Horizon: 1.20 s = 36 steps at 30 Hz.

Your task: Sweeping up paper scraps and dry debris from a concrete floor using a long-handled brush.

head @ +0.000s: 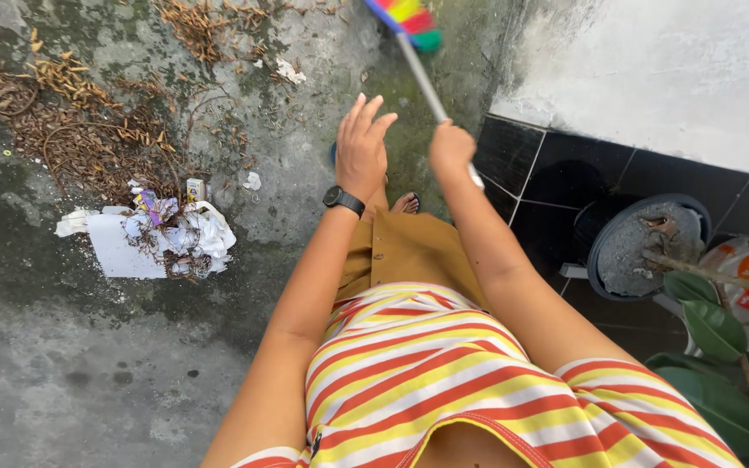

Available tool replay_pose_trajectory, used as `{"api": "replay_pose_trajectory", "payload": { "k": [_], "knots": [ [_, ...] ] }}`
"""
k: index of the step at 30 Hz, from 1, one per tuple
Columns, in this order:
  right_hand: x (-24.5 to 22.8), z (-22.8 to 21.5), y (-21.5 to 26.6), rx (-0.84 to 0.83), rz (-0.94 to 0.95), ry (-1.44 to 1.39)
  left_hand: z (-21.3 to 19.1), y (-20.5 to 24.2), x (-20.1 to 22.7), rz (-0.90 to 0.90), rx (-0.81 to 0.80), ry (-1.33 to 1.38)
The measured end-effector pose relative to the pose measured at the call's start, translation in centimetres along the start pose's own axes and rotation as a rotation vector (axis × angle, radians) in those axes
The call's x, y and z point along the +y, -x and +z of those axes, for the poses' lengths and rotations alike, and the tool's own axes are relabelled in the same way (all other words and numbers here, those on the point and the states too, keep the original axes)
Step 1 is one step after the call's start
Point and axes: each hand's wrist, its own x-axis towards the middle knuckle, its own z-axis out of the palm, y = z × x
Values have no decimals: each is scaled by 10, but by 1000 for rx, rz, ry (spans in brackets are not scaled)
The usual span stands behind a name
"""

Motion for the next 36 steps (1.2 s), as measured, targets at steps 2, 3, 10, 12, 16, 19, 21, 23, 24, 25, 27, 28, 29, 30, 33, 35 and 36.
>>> {"api": "replay_pose_trajectory", "payload": {
  "k": [2,3,10,12,16,19,21,23,24,25,27,28,29,30,33,35,36],
  "knots": [
    [-5,-33,23,-67,-78,-55,-1,-7,-1,3,-23,4],
    [-9,-51,35,-122,-162,-115,-4,-10,-2,10,-34,1],
    [39,-158,52,-19,-166,-229,-8,-18,-7,18,22,7],
    [32,-159,46,-10,-161,-161,-10,-14,-8,-9,31,18],
    [-14,-88,0,-25,-108,-129,-7,6,-13,-40,28,10],
    [-58,-41,-9,-31,-40,-127,-9,16,-14,-71,50,12],
    [-81,-37,9,-125,-138,-153,-9,26,-14,-96,30,-13],
    [-79,-72,28,-203,-173,-226,-10,29,-13,-109,25,-10],
    [-79,-91,33,-271,-205,-306,-10,26,-14,-110,22,-10],
    [-70,-105,34,-267,-202,-310,-8,22,-14,-104,21,-11],
    [-48,-131,46,-322,-163,-466,-3,22,-10,-64,28,0],
    [-31,-135,56,-320,-151,-469,0,22,-8,-57,20,5],
    [-14,-138,65,-283,-111,-493,3,22,-6,-39,17,18],
    [1,-143,73,-244,-74,-517,6,20,-4,-21,17,29],
    [31,-149,106,-168,-89,-334,15,24,3,-3,-5,43],
    [33,-136,118,-160,-83,-249,22,30,6,2,-11,43],
    [33,-131,123,-149,-83,-162,26,32,7,7,-11,43]
  ]
}}
